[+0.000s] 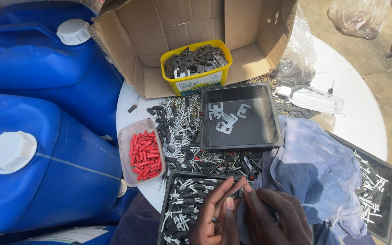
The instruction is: Cleaning small metal clips with a cloth and placing them into a sorting tray
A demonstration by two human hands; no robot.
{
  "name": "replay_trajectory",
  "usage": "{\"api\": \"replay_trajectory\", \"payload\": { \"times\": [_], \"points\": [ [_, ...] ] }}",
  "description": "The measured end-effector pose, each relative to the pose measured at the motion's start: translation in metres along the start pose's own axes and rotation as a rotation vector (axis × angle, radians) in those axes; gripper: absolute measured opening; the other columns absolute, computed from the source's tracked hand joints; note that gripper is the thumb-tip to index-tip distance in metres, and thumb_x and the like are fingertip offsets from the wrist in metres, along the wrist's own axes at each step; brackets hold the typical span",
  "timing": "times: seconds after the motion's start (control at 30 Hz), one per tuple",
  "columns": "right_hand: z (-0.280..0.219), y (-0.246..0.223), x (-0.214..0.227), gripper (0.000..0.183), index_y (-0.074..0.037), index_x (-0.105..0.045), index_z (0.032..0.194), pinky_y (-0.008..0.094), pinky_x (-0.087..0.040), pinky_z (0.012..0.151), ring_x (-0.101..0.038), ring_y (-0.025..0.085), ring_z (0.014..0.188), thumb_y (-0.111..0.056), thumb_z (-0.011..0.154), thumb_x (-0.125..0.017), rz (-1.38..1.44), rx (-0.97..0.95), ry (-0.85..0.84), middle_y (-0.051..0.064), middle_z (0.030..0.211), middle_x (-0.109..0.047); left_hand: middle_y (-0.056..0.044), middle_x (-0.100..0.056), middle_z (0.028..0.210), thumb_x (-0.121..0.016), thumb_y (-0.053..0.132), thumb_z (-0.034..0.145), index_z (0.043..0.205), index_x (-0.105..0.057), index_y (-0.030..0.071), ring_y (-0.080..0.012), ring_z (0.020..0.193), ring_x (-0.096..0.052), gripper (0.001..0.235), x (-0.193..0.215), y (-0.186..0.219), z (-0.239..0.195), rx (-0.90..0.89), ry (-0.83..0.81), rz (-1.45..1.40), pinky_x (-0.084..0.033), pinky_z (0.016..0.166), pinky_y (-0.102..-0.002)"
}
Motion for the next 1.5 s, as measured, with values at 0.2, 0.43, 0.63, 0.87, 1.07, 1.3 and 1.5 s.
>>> {"api": "replay_trajectory", "payload": {
  "times": [0.2, 0.43, 0.63, 0.87, 1.07, 1.3, 1.5],
  "points": [
    [0.007, 0.018, 0.0, 0.02, -0.015, -0.079, 0.105, 0.023, -0.048, 0.073, -0.062, 0.014, 0.078, -0.016, 0.085, -0.079, -0.063, 0.02, -0.084, -0.001, 0.092, -0.069, -0.007, -0.093, 0.118, -0.059, 0.031, 0.094, 0.126, -0.077, 0.013, -0.011, 0.104, -0.087, 0.04, -0.001, 0.001, -0.001, -0.123, -0.046, 0.013, -0.064, 0.088, -0.021],
    [-0.005, 0.023, -0.001, 0.026, -0.013, -0.076, 0.114, 0.025, -0.05, 0.077, -0.063, 0.015, 0.082, -0.01, 0.088, -0.077, 0.014, 0.155, -0.133, 0.002, 0.1, -0.067, -0.011, -0.092, 0.117, -0.059, 0.029, 0.094, 0.126, -0.075, 0.009, -0.0161, 0.096, -0.09, 0.041, 0.004, 0.003, 0.003, -0.138, -0.025, -0.041, -0.068, 0.082, -0.023],
    [-0.018, 0.022, -0.013, 0.017, -0.013, -0.077, 0.106, 0.022, -0.055, 0.068, -0.065, 0.014, 0.071, -0.011, 0.089, -0.073, 0.016, 0.32, -0.146, 0.001, 0.09, -0.067, -0.037, -0.084, 0.113, -0.063, 0.019, 0.092, 0.122, -0.069, -0.009, -0.0472, 0.099, -0.088, 0.042, 0.028, 0.016, 0.022, -0.236, 0.056, -0.256, -0.073, 0.085, -0.046],
    [-0.013, 0.054, -0.006, 0.024, -0.016, -0.079, 0.107, 0.023, -0.051, 0.065, -0.062, 0.011, 0.068, -0.006, 0.086, -0.073, 0.138, 0.218, -0.187, 0.0, 0.088, -0.064, -0.038, -0.08, 0.075, -0.061, 0.017, 0.091, 0.124, -0.068, -0.009, -0.0474, 0.056, -0.083, 0.042, 0.063, 0.019, 0.046, -0.13, 0.07, -0.143, -0.069, 0.045, -0.049],
    [-0.038, 0.073, -0.012, 0.025, -0.013, -0.076, 0.111, 0.021, -0.054, 0.073, -0.067, 0.012, 0.076, -0.005, 0.089, -0.068, 0.21, 0.257, -0.24, 0.002, 0.095, -0.07, -0.012, -0.075, 0.078, -0.065, 0.018, 0.094, 0.112, -0.072, -0.001, -0.0169, 0.066, -0.077, 0.027, -0.012, 0.13, 0.039, -0.36, -0.141, 0.161, -0.064, 0.056, -0.024],
    [-0.028, 0.079, -0.006, 0.021, -0.015, -0.078, 0.107, 0.017, -0.055, 0.07, -0.07, 0.007, 0.075, -0.008, 0.089, -0.071, 0.238, 0.173, -0.176, 0.0, 0.092, -0.073, 0.005, -0.078, 0.078, -0.07, 0.011, 0.093, 0.091, -0.072, 0.018, -0.0096, 0.065, -0.079, 0.007, -0.121, 0.129, 0.114, -0.529, -0.344, 0.873, -0.054, 0.059, -0.029],
    [-0.065, 0.126, -0.029, 0.031, -0.026, -0.078, 0.116, 0.022, -0.056, 0.076, -0.071, 0.008, 0.081, -0.016, 0.087, -0.072, 0.122, 0.147, -0.298, -0.007, 0.101, -0.071, -0.013, -0.077, 0.102, -0.059, 0.012, 0.093, 0.096, -0.077, 0.023, -0.0452, 0.093, -0.071, 0.021, -0.148, 0.081, 0.161, -0.436, -0.433, 1.323, -0.054, 0.073, -0.057]
  ]
}}
Point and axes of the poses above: each hand's wrist, its own z-axis towards the middle knuckle, its own x-axis out of the back of the hand, y = z × x, the point moved 9 cm from there along z, towards the middle knuckle
